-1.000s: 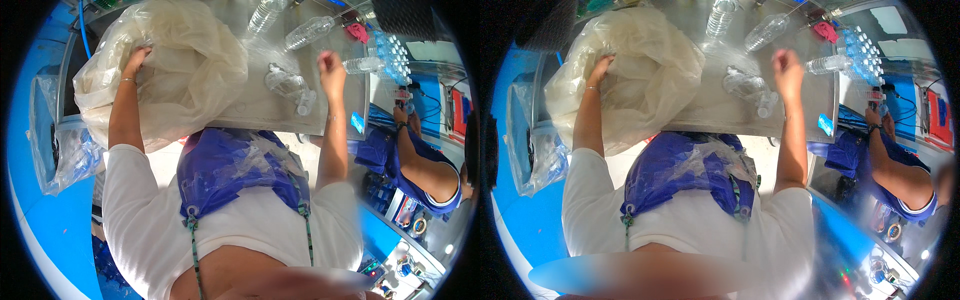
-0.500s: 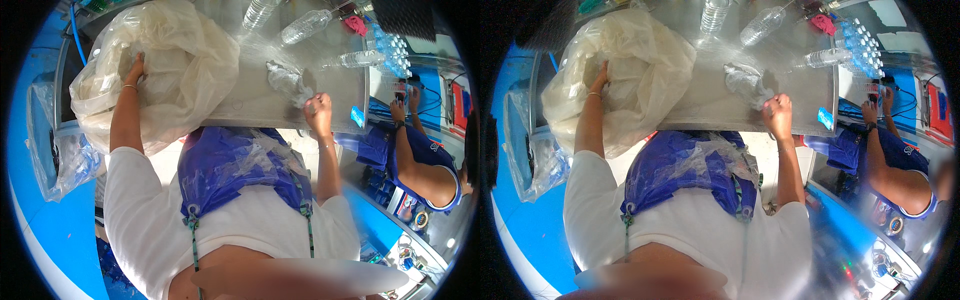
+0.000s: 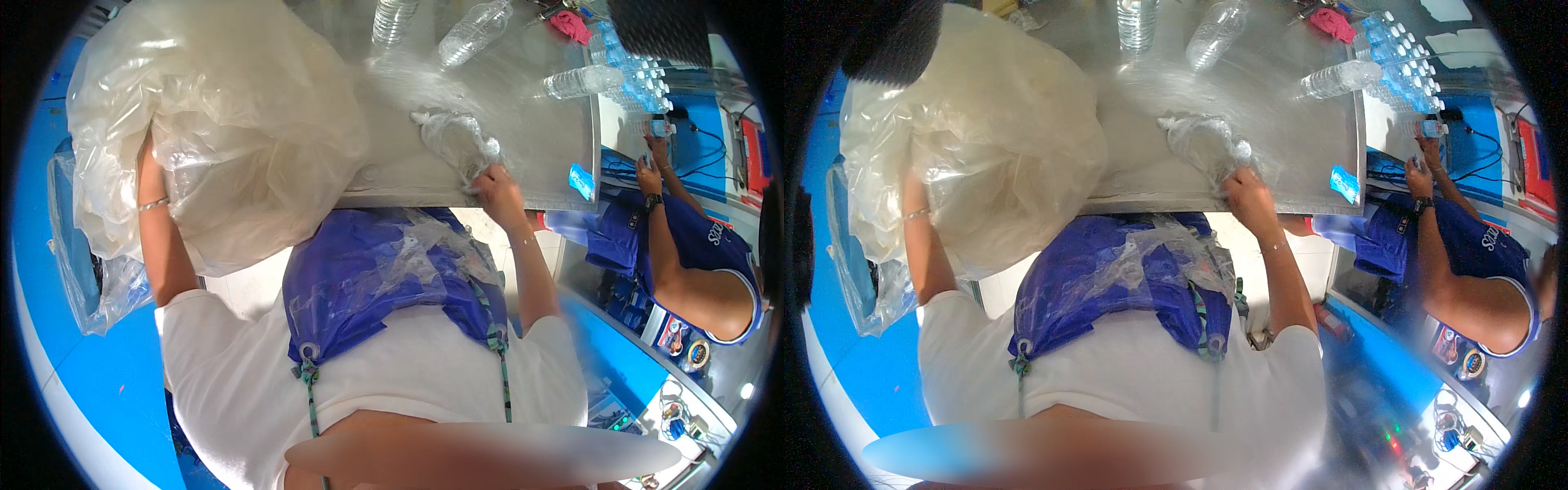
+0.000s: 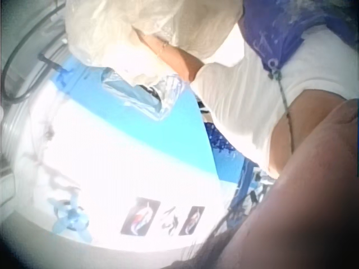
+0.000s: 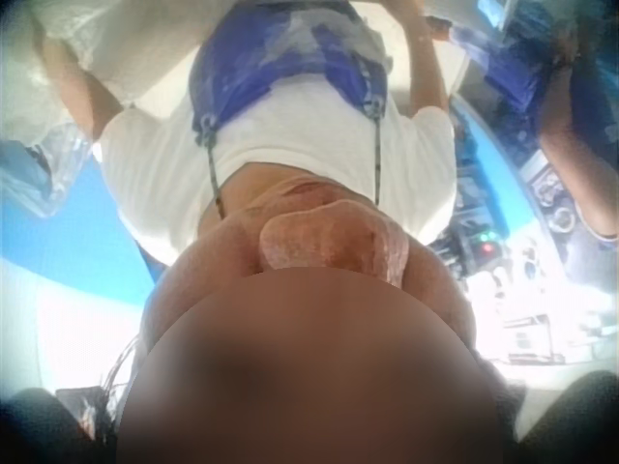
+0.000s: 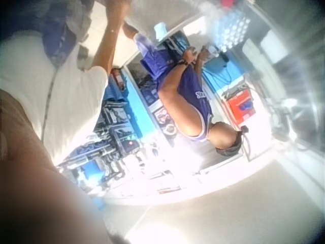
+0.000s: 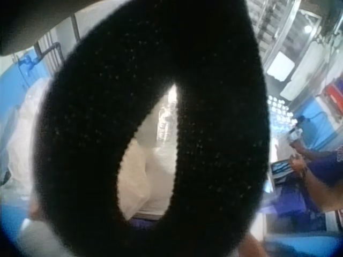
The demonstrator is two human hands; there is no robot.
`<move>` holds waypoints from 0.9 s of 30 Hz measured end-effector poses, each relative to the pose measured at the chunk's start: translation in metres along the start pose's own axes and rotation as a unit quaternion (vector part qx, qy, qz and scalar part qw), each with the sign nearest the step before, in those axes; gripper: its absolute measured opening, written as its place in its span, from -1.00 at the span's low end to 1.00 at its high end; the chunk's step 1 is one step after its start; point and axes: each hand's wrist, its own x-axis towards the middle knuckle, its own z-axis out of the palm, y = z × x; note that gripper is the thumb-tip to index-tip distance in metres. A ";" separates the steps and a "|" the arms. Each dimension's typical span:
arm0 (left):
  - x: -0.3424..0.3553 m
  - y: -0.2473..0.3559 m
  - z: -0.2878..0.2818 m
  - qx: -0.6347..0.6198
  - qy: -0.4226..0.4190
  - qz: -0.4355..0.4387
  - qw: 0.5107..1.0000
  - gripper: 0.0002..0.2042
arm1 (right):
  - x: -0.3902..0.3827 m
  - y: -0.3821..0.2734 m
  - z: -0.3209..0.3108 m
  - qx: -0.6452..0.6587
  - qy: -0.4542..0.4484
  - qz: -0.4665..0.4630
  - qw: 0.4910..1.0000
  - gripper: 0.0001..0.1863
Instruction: The person repeatedly picks up empty plastic bottles from a metal table, screws on white caps, and places the capped bottles into a large plastic bag. The person also handles a red and white striped cloth at the end.
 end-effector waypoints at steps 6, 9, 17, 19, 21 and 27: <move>0.002 -0.018 -0.014 0.093 -0.026 -0.030 0.995 -0.54 | -0.011 0.012 -0.007 0.089 0.006 -0.031 0.995 -0.76; 0.004 -0.030 -0.018 0.158 -0.035 -0.041 0.986 -0.52 | -0.005 0.019 -0.007 0.027 -0.004 0.051 0.998 -0.73; -0.001 -0.043 -0.052 0.363 -0.059 -0.083 0.926 -0.43 | 0.005 0.041 -0.009 0.047 -0.011 -0.001 0.999 -0.73; -0.015 -0.031 -0.073 0.391 -0.067 -0.089 0.914 -0.41 | 0.006 0.047 -0.008 0.023 -0.001 0.023 0.999 -0.76; -0.036 -0.008 -0.095 0.342 -0.082 -0.102 0.931 -0.38 | 0.012 0.054 -0.007 0.007 0.012 0.023 1.000 -0.78; -0.096 0.103 -0.094 -0.154 -0.100 0.141 0.973 -0.13 | 0.033 0.082 -0.012 0.214 0.075 0.208 0.951 -0.83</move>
